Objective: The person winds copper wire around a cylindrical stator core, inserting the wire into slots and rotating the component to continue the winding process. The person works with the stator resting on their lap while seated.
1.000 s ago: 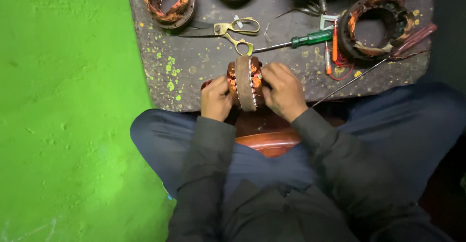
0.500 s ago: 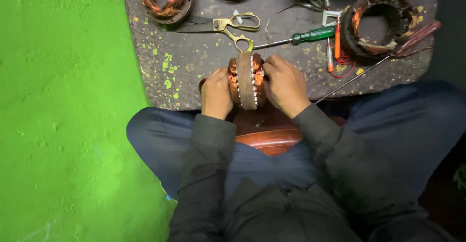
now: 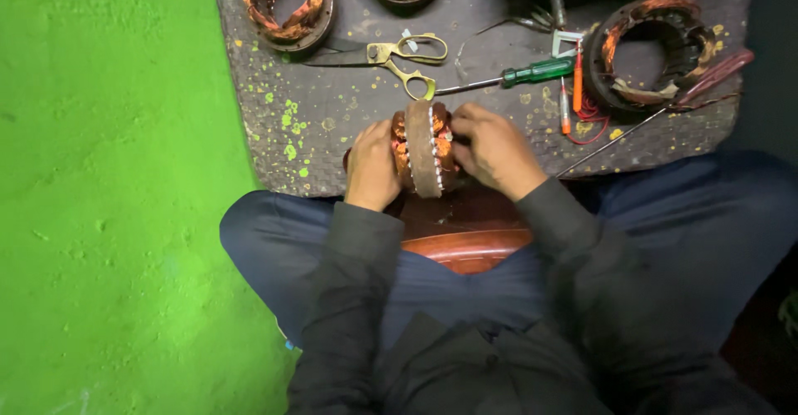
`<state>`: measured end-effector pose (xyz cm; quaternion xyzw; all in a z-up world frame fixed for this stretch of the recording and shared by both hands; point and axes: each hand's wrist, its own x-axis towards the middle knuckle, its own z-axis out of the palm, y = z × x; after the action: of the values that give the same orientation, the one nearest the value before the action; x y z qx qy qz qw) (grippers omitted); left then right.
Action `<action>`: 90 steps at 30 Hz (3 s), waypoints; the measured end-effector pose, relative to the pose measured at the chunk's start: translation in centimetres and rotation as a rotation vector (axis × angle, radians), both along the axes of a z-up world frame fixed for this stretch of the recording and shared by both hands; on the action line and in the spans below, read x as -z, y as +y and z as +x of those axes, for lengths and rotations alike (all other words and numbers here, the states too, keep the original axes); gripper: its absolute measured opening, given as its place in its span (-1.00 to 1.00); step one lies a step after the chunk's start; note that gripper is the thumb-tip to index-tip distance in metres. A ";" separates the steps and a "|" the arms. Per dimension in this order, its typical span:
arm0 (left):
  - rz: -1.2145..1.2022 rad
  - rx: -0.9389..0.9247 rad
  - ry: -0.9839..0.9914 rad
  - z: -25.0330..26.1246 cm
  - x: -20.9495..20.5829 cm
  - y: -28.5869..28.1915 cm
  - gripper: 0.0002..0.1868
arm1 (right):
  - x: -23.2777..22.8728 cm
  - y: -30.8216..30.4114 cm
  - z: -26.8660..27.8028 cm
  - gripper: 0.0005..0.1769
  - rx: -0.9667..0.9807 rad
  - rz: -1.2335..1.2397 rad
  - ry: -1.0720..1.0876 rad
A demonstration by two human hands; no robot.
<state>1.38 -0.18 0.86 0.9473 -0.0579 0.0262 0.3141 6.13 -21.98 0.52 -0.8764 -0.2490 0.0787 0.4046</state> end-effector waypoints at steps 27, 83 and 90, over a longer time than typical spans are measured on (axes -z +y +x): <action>0.076 -0.098 0.144 0.0 -0.8 0.6 -0.80 | 1.0 0.5 -0.6 -0.81 0.119 0.120 0.143; -0.453 -0.111 0.348 2.3 -0.1 -0.2 -0.42 | 3.4 2.3 -0.8 -0.86 0.442 0.332 0.520; -0.431 -0.133 0.323 1.7 0.4 -0.6 -0.53 | 2.8 1.9 -0.8 -0.77 0.337 0.334 0.261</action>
<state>3.04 -0.74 0.43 0.8522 0.0624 -0.0930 0.5110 5.38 -20.12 -2.26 -0.8091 -0.0549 0.0802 0.5795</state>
